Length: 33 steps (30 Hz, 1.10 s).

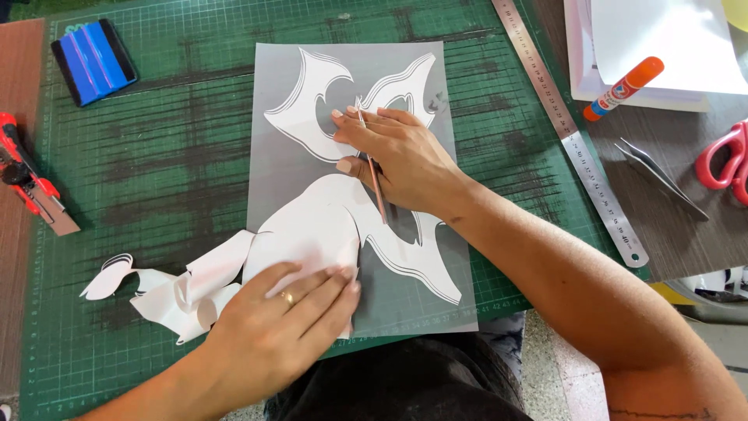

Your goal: The person uses a craft knife to carefully cut intricate patterns out of a sheet of white paper placed on a green cutting mat. They hold the paper steady with one hand while guiding the blade with the other, removing small cut-out pieces as they progress.

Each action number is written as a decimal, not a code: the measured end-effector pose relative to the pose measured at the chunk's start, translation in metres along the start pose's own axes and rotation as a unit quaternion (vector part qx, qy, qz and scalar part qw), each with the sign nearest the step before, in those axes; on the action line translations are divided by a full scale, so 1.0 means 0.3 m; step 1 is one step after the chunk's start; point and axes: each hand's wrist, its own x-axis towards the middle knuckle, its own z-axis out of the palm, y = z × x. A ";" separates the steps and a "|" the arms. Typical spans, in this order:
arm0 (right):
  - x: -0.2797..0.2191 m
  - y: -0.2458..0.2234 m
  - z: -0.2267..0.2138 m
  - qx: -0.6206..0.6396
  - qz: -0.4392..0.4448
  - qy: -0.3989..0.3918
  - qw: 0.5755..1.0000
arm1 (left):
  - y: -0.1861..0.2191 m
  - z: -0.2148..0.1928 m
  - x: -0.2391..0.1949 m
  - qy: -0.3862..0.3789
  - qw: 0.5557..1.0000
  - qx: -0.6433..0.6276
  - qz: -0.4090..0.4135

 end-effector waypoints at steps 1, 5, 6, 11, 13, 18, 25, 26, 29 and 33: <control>0.005 -0.012 -0.015 0.037 0.006 0.007 0.999 | -0.011 0.011 -0.001 -0.025 1.000 0.011 -0.001; 0.011 -0.054 -0.079 0.153 0.071 0.012 0.986 | -0.108 0.028 0.073 -0.069 0.997 0.002 0.048; 0.004 -0.051 -0.081 0.151 0.072 0.012 0.986 | -0.121 0.039 0.078 -0.068 0.996 0.001 0.050; 0.012 -0.069 -0.127 0.270 0.195 0.049 0.942 | -0.153 0.024 0.127 -0.028 0.985 0.052 0.159; -0.003 -0.057 -0.119 0.339 0.195 0.034 0.920 | -0.154 0.038 0.104 -0.008 0.986 0.062 0.155; -0.016 -0.027 -0.098 0.433 0.180 -0.035 0.883 | -0.162 0.048 0.057 0.003 0.985 0.070 0.161; -0.009 -0.034 -0.115 0.430 0.194 -0.082 0.878 | -0.157 0.044 0.039 0.015 0.986 0.059 0.153; -0.004 -0.037 -0.122 0.429 0.183 -0.078 0.881 | -0.158 0.043 0.043 0.039 0.986 0.058 0.154; -0.004 -0.036 -0.120 0.414 0.170 -0.091 0.889 | -0.155 0.027 0.041 0.028 0.984 0.060 0.164; -0.001 -0.046 -0.120 0.418 0.175 -0.098 0.886 | -0.150 0.021 0.048 0.036 0.986 0.046 0.154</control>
